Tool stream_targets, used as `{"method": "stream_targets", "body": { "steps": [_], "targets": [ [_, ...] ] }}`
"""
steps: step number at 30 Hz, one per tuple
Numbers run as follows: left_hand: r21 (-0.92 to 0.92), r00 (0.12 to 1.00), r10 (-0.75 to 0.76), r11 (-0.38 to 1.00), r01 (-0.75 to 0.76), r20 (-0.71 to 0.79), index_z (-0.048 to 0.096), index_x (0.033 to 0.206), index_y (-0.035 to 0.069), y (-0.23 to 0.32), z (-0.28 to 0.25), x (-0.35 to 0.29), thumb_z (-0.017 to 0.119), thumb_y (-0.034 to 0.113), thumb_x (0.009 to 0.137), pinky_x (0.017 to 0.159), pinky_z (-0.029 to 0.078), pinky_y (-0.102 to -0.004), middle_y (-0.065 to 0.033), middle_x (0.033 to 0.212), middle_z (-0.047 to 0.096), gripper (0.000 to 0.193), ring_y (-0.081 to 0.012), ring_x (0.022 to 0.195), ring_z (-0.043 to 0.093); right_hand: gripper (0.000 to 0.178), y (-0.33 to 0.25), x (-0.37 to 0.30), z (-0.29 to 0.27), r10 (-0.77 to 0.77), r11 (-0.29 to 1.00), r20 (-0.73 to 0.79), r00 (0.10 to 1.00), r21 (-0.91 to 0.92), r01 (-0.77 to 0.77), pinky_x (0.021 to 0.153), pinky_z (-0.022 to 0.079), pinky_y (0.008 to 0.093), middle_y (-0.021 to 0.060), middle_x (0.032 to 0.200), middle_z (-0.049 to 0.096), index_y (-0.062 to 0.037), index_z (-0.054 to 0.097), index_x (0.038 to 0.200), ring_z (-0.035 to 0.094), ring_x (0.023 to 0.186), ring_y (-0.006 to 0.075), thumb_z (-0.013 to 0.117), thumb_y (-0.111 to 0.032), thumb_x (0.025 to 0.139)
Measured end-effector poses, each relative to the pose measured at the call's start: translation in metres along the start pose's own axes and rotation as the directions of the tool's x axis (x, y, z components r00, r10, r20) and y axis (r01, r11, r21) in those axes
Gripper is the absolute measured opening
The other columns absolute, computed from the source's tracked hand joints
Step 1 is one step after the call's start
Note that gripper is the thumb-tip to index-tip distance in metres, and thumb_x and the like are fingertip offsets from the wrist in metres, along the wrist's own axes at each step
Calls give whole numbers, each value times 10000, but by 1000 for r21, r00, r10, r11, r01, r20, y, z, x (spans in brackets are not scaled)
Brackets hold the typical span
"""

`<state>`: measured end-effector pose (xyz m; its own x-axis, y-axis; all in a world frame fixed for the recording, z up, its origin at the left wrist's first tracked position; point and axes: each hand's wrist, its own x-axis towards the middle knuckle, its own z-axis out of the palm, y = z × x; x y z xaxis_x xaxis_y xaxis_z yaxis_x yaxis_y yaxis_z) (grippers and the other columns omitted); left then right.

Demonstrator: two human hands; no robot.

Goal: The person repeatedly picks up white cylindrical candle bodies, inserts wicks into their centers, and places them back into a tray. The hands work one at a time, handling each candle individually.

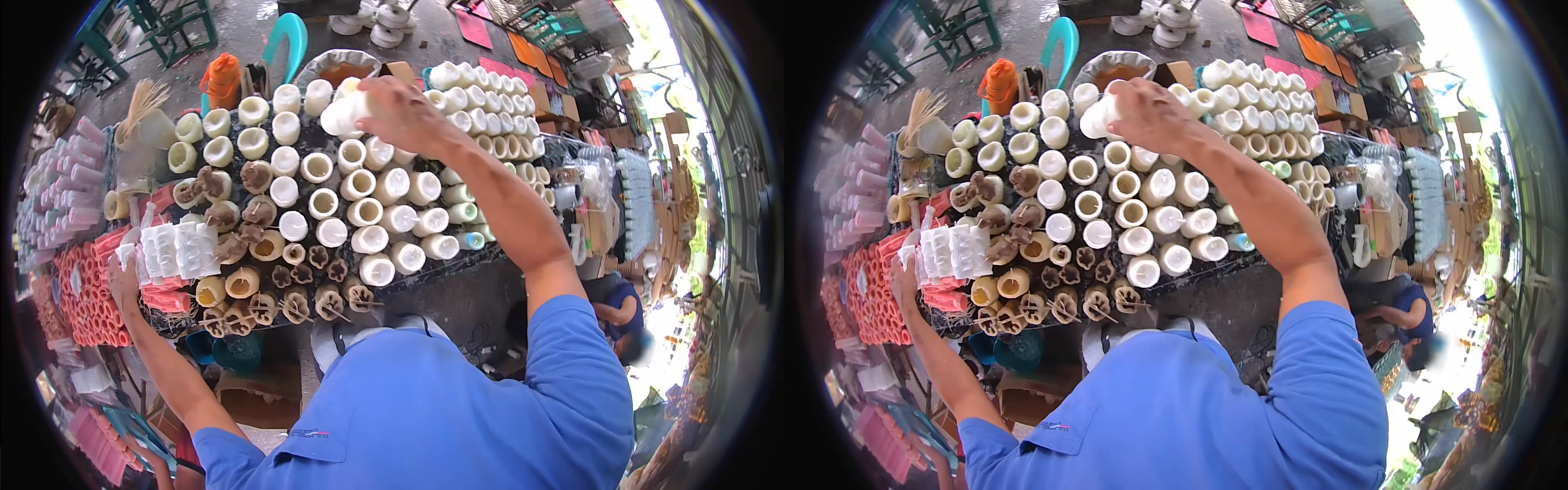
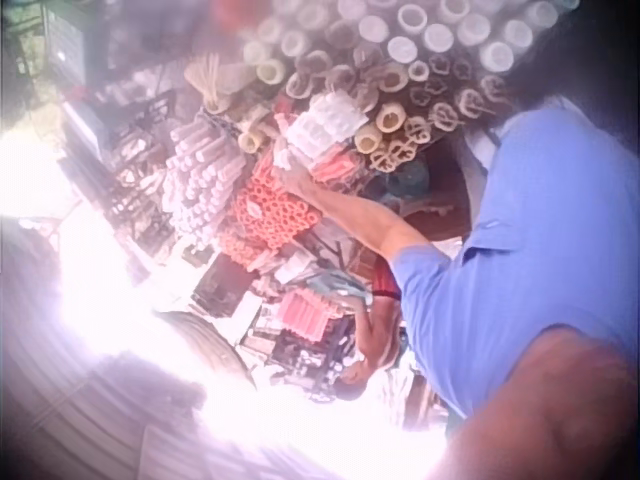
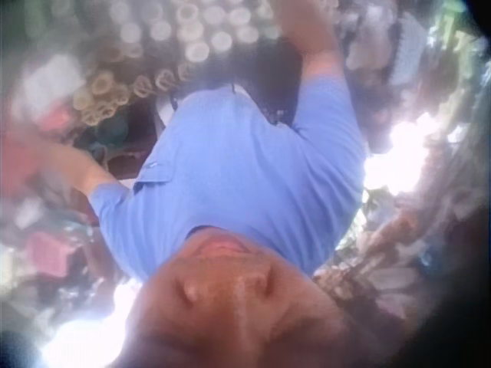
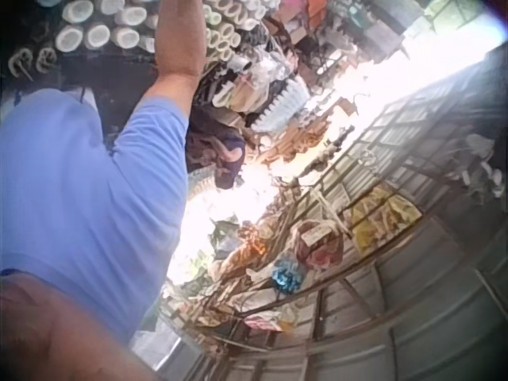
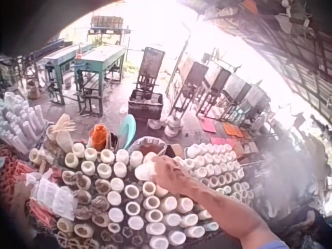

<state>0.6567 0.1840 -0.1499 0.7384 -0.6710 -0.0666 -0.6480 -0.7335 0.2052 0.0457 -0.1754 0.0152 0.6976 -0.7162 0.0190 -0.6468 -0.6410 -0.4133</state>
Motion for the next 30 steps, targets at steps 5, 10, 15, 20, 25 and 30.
{"method": "stream_targets", "body": {
  "steps": [5, 10, 15, 20, 25, 30],
  "targets": [
    [-303, 989, 105, 944, -132, -102, 573, 1470, -62, 154, -14, -86, 717, 246, 1029, 1169, 460, -450, -257, 1467, 628, 557, -352, 1344, 609, 638, -1, -117, -63, 214, 976, 27, 976, 22, -215, 1051, 520, 503, 281, 1283, 662, 30, 613, 1377, 665, 1185, 403, 792, -358, 903],
    [-773, 706, 595, 626, -106, 385, 711, 1276, 10, 386, 22, -275, 811, 251, 964, 701, 524, -313, -56, 869, 699, 407, -145, 769, 632, 585, 28, -214, -19, 341, 938, -22, 940, -54, -342, 914, 553, 537, 278, 1105, 646, 37, 613, 1263, 669, 1022, 452, 827, -358, 888],
    [-746, 427, 648, 352, 565, 630, 474, 1541, -68, 520, 63, -375, 745, 303, 1040, 592, 578, -246, -45, 930, 685, 680, -92, 765, 647, 597, 50, -262, 28, 349, 937, -142, 926, 42, -347, 815, 573, 530, 253, 1094, 633, 26, 625, 1226, 680, 988, 449, 883, -324, 817],
    [-796, 495, 626, 432, 424, 603, 443, 1575, -75, 544, 86, -386, 767, 268, 1025, 595, 584, -251, -49, 907, 694, 725, -85, 703, 632, 719, 72, -280, 41, 398, 832, -49, 916, 440, -338, 913, 582, 437, 213, 1237, 614, 51, 634, 1381, 697, 1037, 344, 906, -289, 808],
    [-813, 613, 535, 408, 415, 581, 487, 1577, -15, 553, 101, -396, 727, 353, 1045, 598, 596, -269, -49, 915, 691, 690, -88, 723, 633, 570, 92, -284, 59, 571, 53, 249, 782, 940, -338, 813, 542, 255, 61, 1166, 674, 49, 662, 1385, 635, 917, 100, 839, -297, 969],
    [-859, 722, 501, 439, 264, 478, 558, 1532, 4, 558, 105, -412, 643, 356, 1098, 578, 586, -281, -54, 919, 620, 565, -101, 681, 623, 386, 84, -286, 94, 717, 51, 110, 688, 977, -209, 731, 528, 244, 40, 1159, 683, 40, 755, 1237, 625, 852, 87, 810, -253, 993]
  ]
}}
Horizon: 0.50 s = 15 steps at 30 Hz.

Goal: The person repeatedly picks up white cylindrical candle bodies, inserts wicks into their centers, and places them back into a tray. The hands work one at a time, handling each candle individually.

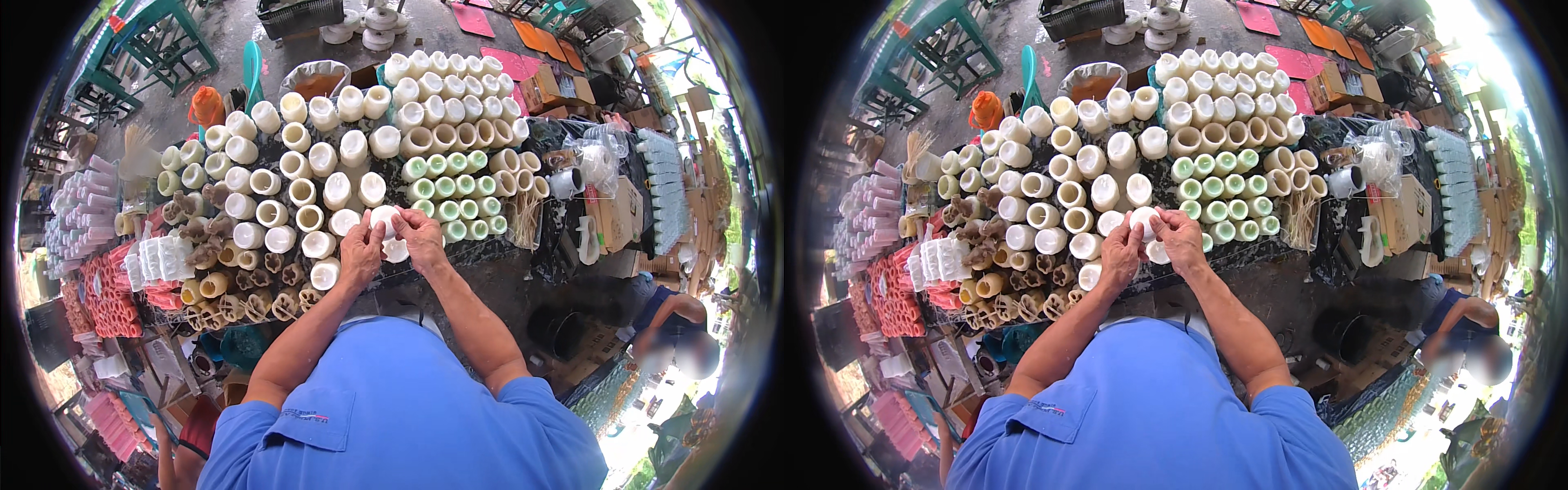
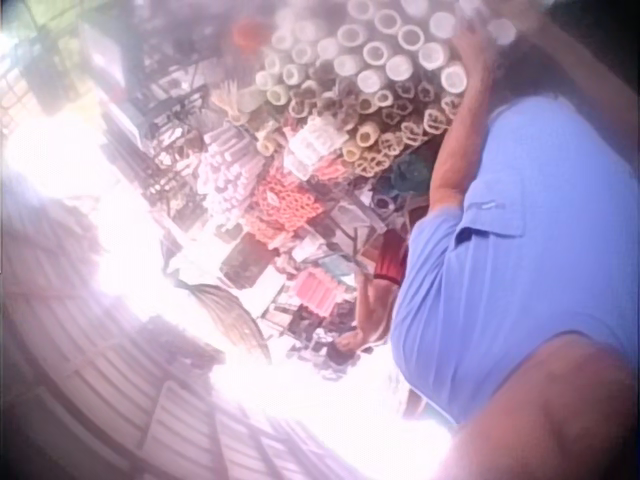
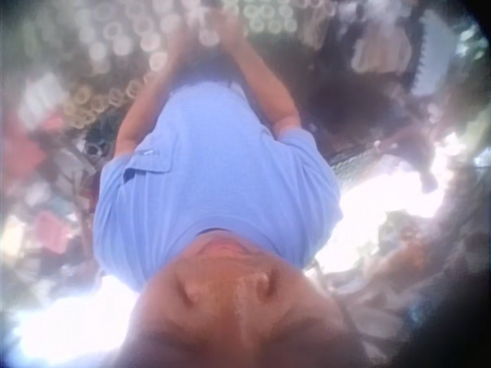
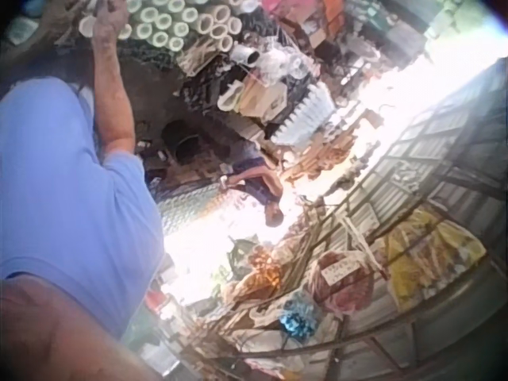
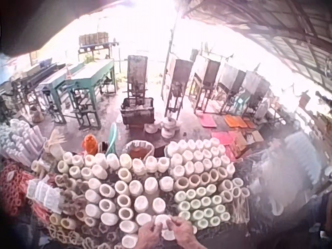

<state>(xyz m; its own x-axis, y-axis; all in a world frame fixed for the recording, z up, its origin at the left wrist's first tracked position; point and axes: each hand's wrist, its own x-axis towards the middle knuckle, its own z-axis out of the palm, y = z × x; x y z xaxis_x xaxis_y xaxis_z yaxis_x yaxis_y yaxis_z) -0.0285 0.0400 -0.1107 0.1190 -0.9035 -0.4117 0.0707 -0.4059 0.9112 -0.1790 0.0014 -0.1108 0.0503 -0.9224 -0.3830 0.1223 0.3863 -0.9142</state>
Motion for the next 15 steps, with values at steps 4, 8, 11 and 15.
{"method": "stream_targets", "body": {
  "steps": [4, 8, 11, 15],
  "targets": [
    [-82, 998, 56, 995, -58, -28, 693, 1375, -4, -4, 0, 4, 613, 371, 1111, 559, 576, -278, -48, 909, 578, 466, -99, 675, 628, 274, 13, 0, 4, 7, 987, -88, 996, 157, 7, 692, 529, 250, 35, 976, 715, 28, 765, 1147, 623, 772, 88, 781, -210, 1014],
    [-134, 1000, 6, 991, -8, -20, 738, 1257, -34, -3, 0, 7, 612, 311, 1112, 618, 593, -318, -76, 852, 630, 394, -135, 714, 659, 206, 21, 4, 9, -40, 984, -218, 975, 164, 77, 595, 494, 259, 17, 819, 715, 14, 768, 1063, 572, 641, 86, 727, -187, 1052],
    [263, 937, 323, 923, -281, -133, 750, 1143, -35, -1, -2, 7, 609, 213, 1095, 697, 586, -408, -147, 824, 691, 289, -257, 729, 687, 205, 26, 6, 14, 41, 985, -298, 954, 174, 12, 594, 506, 271, 34, 852, 734, 7, 756, 1034, 592, 636, 106, 710, -190, 1063],
    [472, 806, 582, 743, -474, -106, 706, 981, -57, -8, -10, 16, 625, 209, 1049, 688, 547, -461, -204, 834, 722, 286, -358, 684, 663, 207, 29, 11, 12, 114, 980, -315, 942, 189, -56, 581, 516, 282, 40, 845, 733, -6, 737, 1010, 612, 613, 127, 691, -198, 1073]
  ]
}}
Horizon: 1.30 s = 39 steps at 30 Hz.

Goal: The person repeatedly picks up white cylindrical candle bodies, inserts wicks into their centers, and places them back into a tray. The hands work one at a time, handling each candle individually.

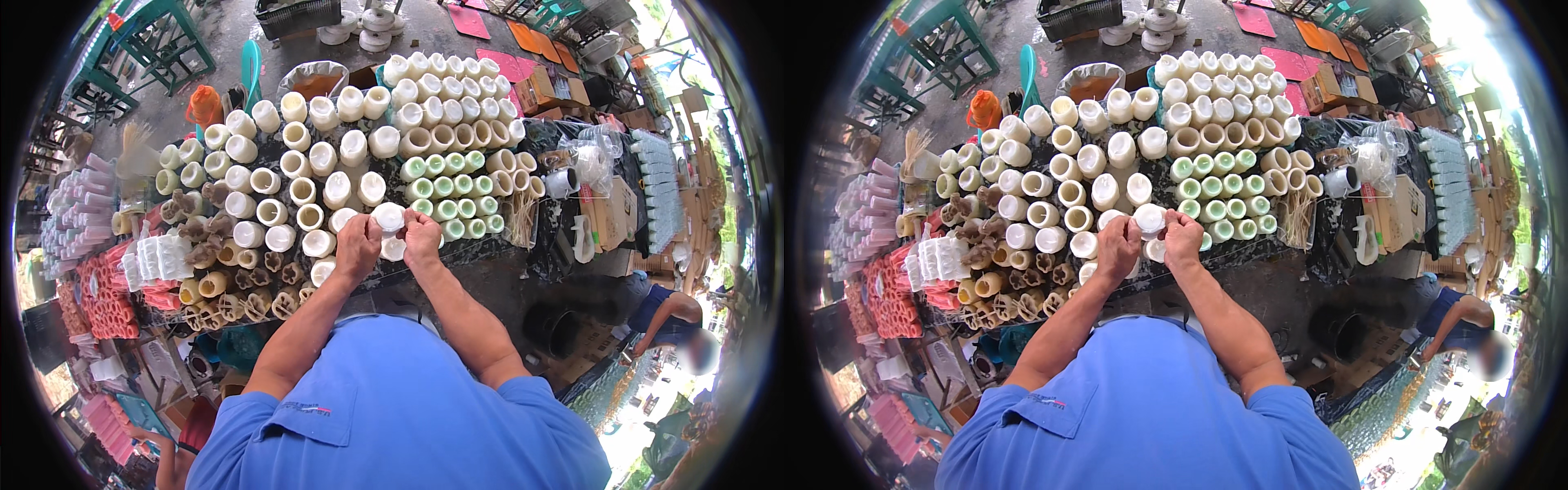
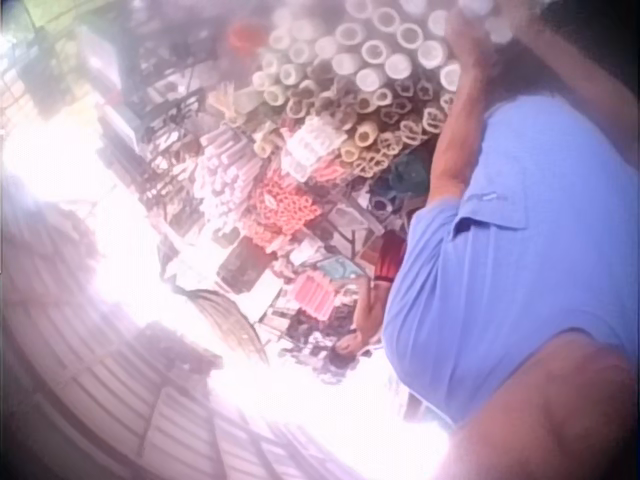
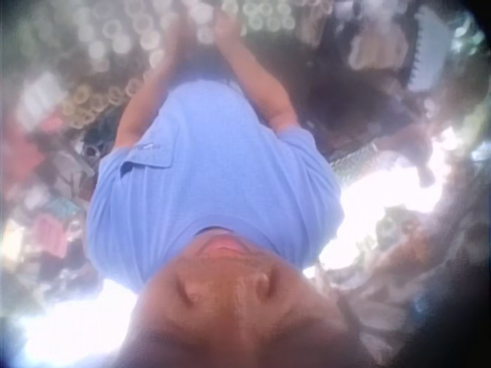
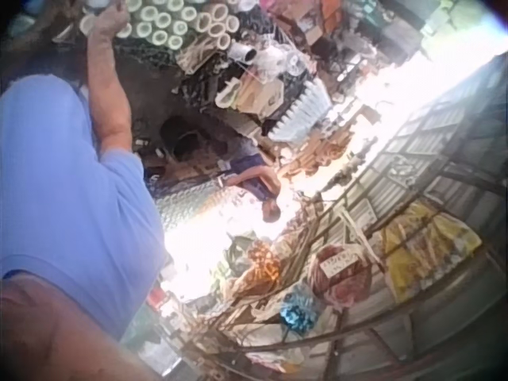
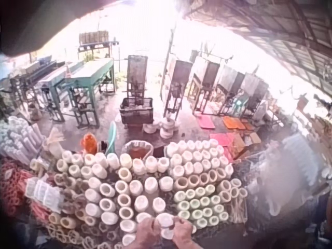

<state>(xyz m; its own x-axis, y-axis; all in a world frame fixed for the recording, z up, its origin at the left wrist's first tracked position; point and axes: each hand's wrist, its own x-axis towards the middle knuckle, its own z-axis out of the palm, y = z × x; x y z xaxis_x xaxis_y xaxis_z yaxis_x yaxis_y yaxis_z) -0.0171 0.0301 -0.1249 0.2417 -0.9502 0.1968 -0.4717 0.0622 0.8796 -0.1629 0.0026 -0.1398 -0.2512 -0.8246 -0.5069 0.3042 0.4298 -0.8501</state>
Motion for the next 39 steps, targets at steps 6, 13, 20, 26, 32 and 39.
{"method": "stream_targets", "body": {
  "steps": [6, 13, 20, 26, 32, 39],
  "targets": [
    [-70, 809, -553, 816, 574, 198, 623, 775, -11, -44, 20, -5, 562, 192, 993, 507, 470, -389, -111, 663, 657, 305, -211, 523, 600, 219, 3, 10, -8, 193, 980, 33, 981, -48, -192, 538, 554, 311, 33, 829, 734, -55, 714, 1002, 667, 601, 153, 651, -244, 1094],
    [-41, 820, -531, 834, 551, 216, 670, 780, -68, -52, 25, 12, 524, 250, 944, 651, 495, -473, -227, 678, 653, 387, -342, 638, 640, 330, 3, 32, -10, 162, 939, 42, 986, -315, -141, 491, 537, 350, 38, 707, 662, -34, 691, 846, 608, 538, 154, 648, -247, 1094],
    [48, 954, -276, 961, 272, 119, 646, 848, -73, -31, 15, 8, 490, 257, 1010, 802, 505, -570, -321, 869, 675, 399, -501, 859, 657, 295, -10, 22, -13, -226, 678, 167, 960, -680, 278, 723, 593, 444, 142, 716, 702, 37, 715, 872, 674, 647, 302, 686, -201, 1045],
    [91, 969, -173, 983, 159, 176, 567, 973, -38, -24, 23, 6, 443, 179, 1065, 868, 469, -586, -306, 994, 627, 266, -508, 1002, 599, 475, -20, 16, -15, -604, 443, 514, 608, -417, 793, 1012, 554, 355, 139, 1166, 783, -72, 773, 1270, 724, 1132, 260, 558, 121, 894],
    [-199, 988, 71, 979, -43, 138, 587, 1512, 112, -18, 17, -5, 514, -140, 857, 1064, 507, -449, -200, 1285, 643, 705, -376, 1225, 624, 537, -20, 13, -19, -510, 466, 587, 629, -426, 776, 1046, 555, 387, 163, 1267, 770, -99, 755, 1341, 728, 1162, 313, 540, 116, 899],
    [-53, 755, 259, 957, -287, 602, 299, 1646, 31, -23, -35, 14, 759, 12, 809, 1212, 420, -477, -226, 1582, 461, 955, -415, 1449, 472, 629, -27, 12, -28, -381, 432, 721, 579, -415, 801, 1107, 512, 409, 184, 1374, 709, -89, 642, 1476, 663, 1271, 344, 543, 118, 890]
  ]
}}
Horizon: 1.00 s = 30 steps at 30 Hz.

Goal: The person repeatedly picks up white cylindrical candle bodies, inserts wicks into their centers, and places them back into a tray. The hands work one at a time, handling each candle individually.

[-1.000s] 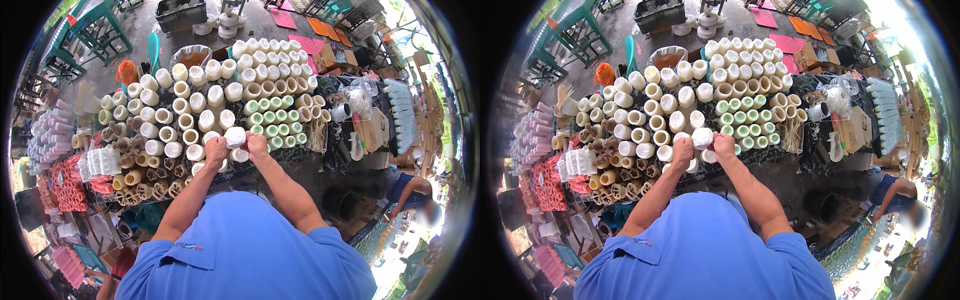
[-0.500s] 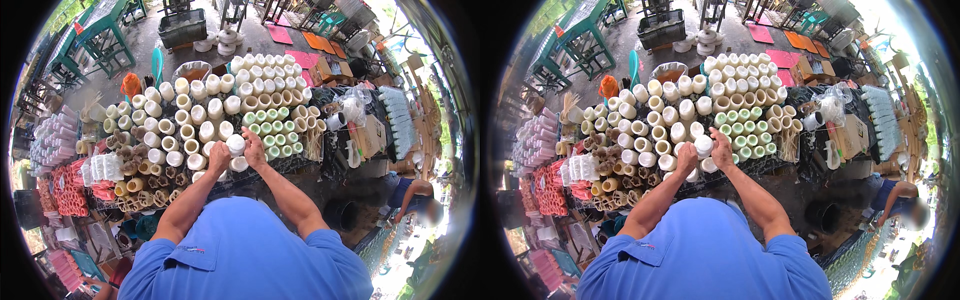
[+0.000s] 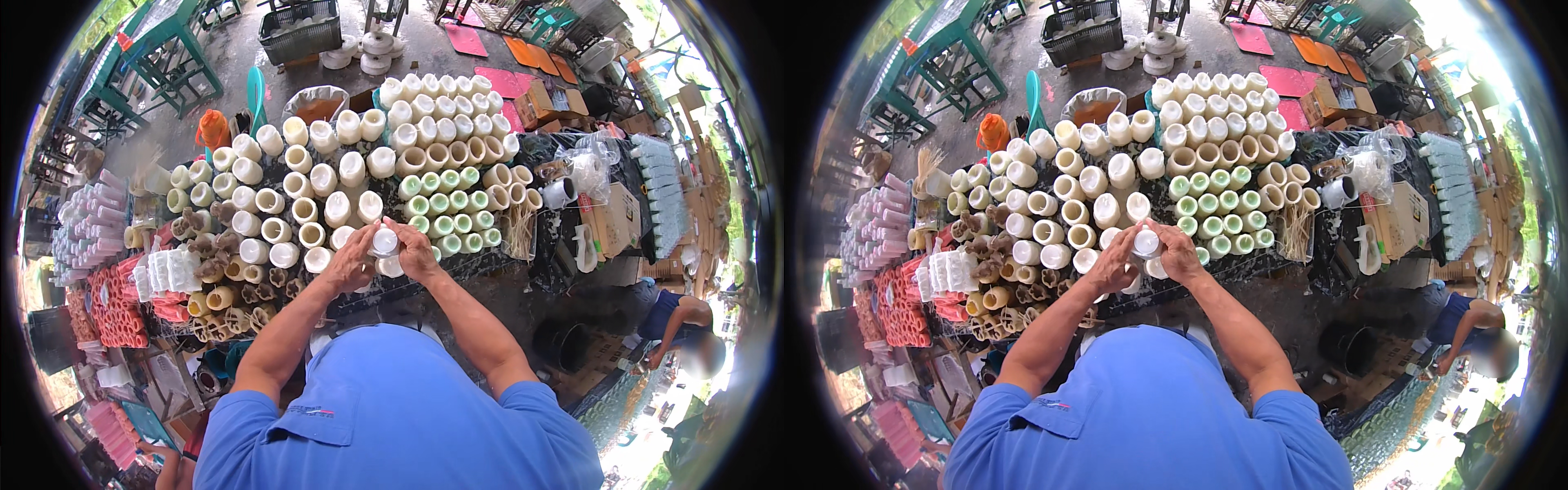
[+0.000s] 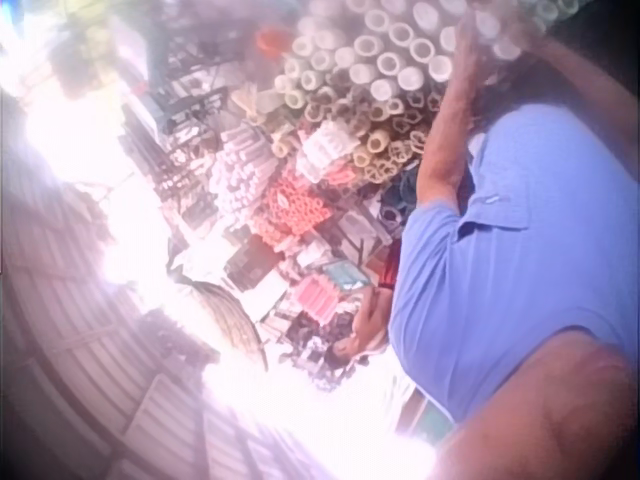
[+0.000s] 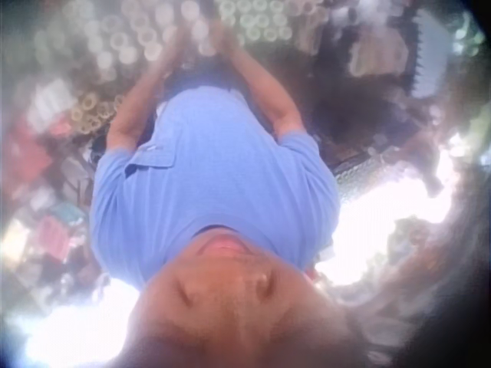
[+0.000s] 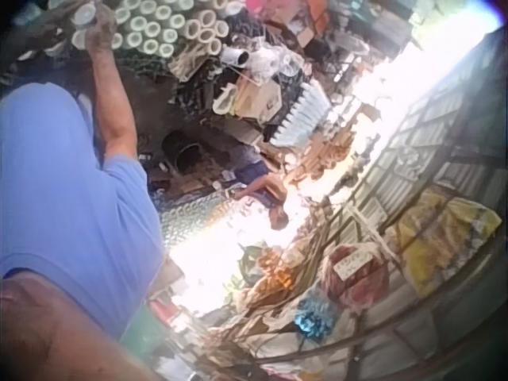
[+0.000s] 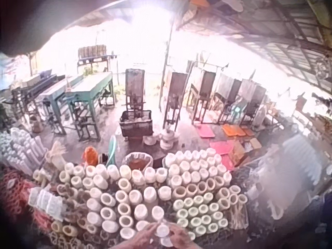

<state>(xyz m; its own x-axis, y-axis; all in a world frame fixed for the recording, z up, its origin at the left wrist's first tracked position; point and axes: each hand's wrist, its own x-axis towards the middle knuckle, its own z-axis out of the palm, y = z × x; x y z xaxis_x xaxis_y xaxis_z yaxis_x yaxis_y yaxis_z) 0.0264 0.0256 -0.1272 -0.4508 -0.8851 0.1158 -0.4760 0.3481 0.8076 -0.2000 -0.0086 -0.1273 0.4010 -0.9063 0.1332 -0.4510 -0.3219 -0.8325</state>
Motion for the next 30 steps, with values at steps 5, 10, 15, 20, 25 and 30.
{"method": "stream_targets", "body": {
  "steps": [5, 10, 15, 20, 25, 30],
  "targets": [
    [157, 999, 40, 987, -39, -5, 331, 1624, 26, 3, -5, 14, 941, 295, 765, 1152, 467, -484, -240, 1535, 517, 1088, -423, 1396, 520, 1216, -11, -5, -30, 43, 994, 322, 946, -110, -8, 1271, 330, 464, 253, 1635, 425, -75, 195, 1711, 453, 1461, 442, 856, -170, 695],
    [278, 989, -147, 949, 150, -33, 377, 1631, 65, 12, 5, 19, 902, 350, 813, 937, 569, -474, -234, 1348, 640, 1013, -405, 1152, 666, 1128, -18, 6, -52, 235, 900, 466, 853, 227, -372, 1210, 377, 428, 195, 1704, 350, -91, 230, 1708, 397, 1517, 338, 839, -484, 845],
    [-53, 979, -198, 979, 195, -43, 305, 1677, 89, 34, 1, 16, 864, 296, 870, 901, 577, -473, -264, 1226, 694, 1003, -414, 1103, 704, 763, -31, -4, -18, 535, 432, 255, 806, 737, -520, 969, 538, 307, 88, 1525, 569, -15, 417, 1622, 593, 1277, 147, 710, -422, 1047],
    [-370, 870, -487, 797, 478, 76, 259, 1708, 113, 34, 10, 17, 686, 289, 1049, 951, 556, -381, -260, 1245, 704, 805, -305, 1076, 730, 577, -37, -10, 19, 755, 215, 80, 650, 907, -362, 906, 561, 267, 104, 1214, 755, 59, 609, 1443, 701, 1034, 138, 801, -254, 998],
    [-648, 854, -490, 710, 275, -175, 355, 1676, 105, 25, 48, 5, 573, 298, 1131, 783, 537, -357, -134, 1109, 713, 618, -180, 871, 651, 373, -33, -11, 15, 820, 153, 95, 564, 914, -375, 807, 528, 248, 38, 1105, 790, 2, 767, 1241, 689, 959, 97, 834, -242, 967],
    [-507, 732, -586, 774, 379, -347, 605, 1283, 8, 34, 54, 9, 526, 251, 1142, 589, 482, -386, -133, 861, 688, 292, -174, 706, 641, 273, -30, -11, 30, 783, 314, -62, 619, 898, -308, 758, 540, 293, 31, 978, 771, -15, 794, 1065, 662, 816, 105, 802, -278, 994]
  ]
}}
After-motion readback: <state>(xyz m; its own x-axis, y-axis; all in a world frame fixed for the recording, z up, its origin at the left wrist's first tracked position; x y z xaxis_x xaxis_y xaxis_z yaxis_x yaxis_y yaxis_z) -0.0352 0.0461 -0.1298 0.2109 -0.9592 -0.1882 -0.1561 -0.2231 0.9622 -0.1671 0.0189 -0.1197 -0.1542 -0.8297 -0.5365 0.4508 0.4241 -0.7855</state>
